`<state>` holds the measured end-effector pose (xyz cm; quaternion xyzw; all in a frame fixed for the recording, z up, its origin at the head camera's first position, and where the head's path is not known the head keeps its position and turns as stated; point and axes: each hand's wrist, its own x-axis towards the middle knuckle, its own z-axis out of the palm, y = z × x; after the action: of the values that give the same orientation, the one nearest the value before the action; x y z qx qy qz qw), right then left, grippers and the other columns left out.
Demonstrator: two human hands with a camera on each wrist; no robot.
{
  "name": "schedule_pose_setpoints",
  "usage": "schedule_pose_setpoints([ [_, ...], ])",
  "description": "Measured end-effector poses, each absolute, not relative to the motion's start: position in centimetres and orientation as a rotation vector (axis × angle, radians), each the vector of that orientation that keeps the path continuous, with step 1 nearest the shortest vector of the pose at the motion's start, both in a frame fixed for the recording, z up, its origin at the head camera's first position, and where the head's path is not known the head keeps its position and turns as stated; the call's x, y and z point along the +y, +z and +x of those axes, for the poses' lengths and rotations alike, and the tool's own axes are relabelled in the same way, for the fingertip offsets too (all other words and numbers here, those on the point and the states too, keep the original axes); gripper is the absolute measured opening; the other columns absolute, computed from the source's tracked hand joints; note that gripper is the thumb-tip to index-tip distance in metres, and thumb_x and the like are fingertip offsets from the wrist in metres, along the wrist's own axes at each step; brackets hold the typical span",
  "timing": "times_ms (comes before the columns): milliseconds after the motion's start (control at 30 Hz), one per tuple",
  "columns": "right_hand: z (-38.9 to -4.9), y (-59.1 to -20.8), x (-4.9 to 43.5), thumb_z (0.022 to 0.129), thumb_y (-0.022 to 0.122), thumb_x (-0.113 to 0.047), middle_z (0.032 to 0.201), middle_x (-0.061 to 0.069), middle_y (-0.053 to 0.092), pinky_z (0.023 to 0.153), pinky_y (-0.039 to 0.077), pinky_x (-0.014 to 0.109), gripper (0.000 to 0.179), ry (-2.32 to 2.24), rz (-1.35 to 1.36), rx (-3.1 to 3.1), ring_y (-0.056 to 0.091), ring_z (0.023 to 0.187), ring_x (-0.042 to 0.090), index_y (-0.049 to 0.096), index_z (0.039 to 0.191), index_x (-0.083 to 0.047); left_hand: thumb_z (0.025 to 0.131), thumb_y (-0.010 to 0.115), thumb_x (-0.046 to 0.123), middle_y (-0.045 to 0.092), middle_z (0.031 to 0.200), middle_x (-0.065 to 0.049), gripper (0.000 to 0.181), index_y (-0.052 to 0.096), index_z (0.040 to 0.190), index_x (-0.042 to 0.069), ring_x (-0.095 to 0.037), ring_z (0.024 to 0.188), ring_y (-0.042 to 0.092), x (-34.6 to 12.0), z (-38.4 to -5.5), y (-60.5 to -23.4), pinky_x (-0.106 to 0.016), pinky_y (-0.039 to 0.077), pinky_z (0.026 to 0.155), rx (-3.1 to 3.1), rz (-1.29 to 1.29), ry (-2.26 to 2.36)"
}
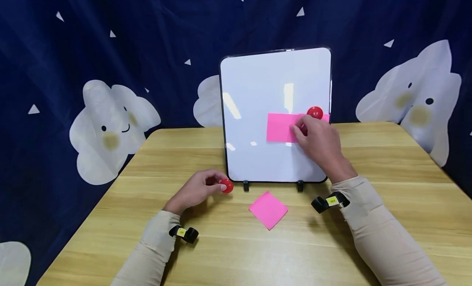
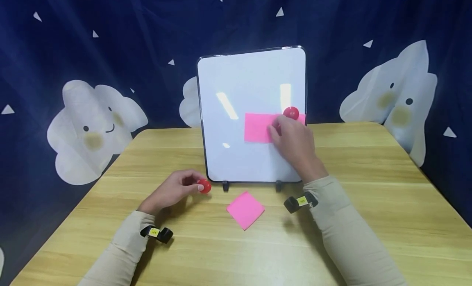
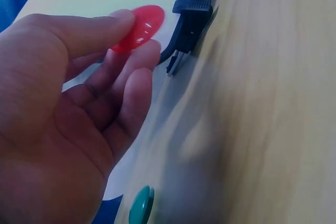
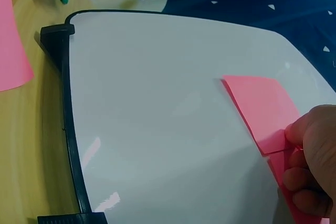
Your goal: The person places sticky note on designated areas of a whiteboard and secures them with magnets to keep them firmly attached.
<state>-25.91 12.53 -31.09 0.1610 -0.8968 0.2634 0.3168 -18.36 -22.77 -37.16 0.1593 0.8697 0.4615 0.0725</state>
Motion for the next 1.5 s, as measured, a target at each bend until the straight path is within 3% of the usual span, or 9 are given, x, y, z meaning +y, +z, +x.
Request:
schedule_pose_setpoints([
  [133,-25.9,-31.1,12.6,0.091,0.074,-0.019,0.075,0.011,0.066,0.058,0.042,0.04,0.016,0.692,0.427,-2.368,0.056,0.064,0.027,0.067,0.094,-0.004,0.092,0.075,0.018,0.067,0.097,-0.005,0.013,0.071,0.104,0.015,-0.026,0.089,0.059,-22.2,-18.6,-36.9,-0.036,0.049,0.077,2.6,0.485,1.449],
  [433,-25.9,-31.2,12.6,0.09,0.075,-0.019,0.073,0.01,0.065,0.057,0.042,0.039,0.017,0.686,0.438,-2.359,0.055,0.062,0.026,0.067,0.093,-0.005,0.091,0.076,0.018,0.068,0.098,-0.005,0.012,0.071,0.102,0.016,-0.026,0.089,0.059,-20.2,-19.1,-35.8,-0.04,0.051,0.078,2.593,0.486,1.527],
  [767,-25.9,-31.3,12.8,0.091,0.074,-0.019,0.069,0.008,0.062,0.057,0.041,0.038,0.015,0.681,0.44,-2.352,0.054,0.061,0.025,0.066,0.092,-0.006,0.094,0.073,0.023,0.07,0.096,-0.008,0.017,0.069,0.105,0.011,-0.027,0.084,0.066,-17.9,-20.4,-35.1,-0.058,0.053,0.078,2.469,0.638,1.632],
  [1033,-26.0,-31.4,12.8,0.091,0.073,-0.019,0.071,0.008,0.063,0.056,0.041,0.038,0.015,0.685,0.446,-2.342,0.054,0.061,0.025,0.067,0.093,-0.006,0.096,0.07,0.022,0.071,0.092,-0.01,0.015,0.068,0.104,0.01,-0.027,0.084,0.067,-16.6,-21.6,-34.0,-0.043,0.054,0.074,2.492,0.684,1.661],
  [1500,-26.0,-31.4,12.7,0.09,0.075,-0.019,0.069,0.008,0.061,0.056,0.042,0.038,0.017,0.686,0.436,-2.359,0.053,0.061,0.024,0.067,0.094,-0.005,0.096,0.07,0.025,0.073,0.095,-0.009,0.016,0.068,0.104,0.01,-0.024,0.085,0.067,-13.6,-23.0,-32.8,-0.044,0.053,0.075,2.525,0.696,1.762],
])
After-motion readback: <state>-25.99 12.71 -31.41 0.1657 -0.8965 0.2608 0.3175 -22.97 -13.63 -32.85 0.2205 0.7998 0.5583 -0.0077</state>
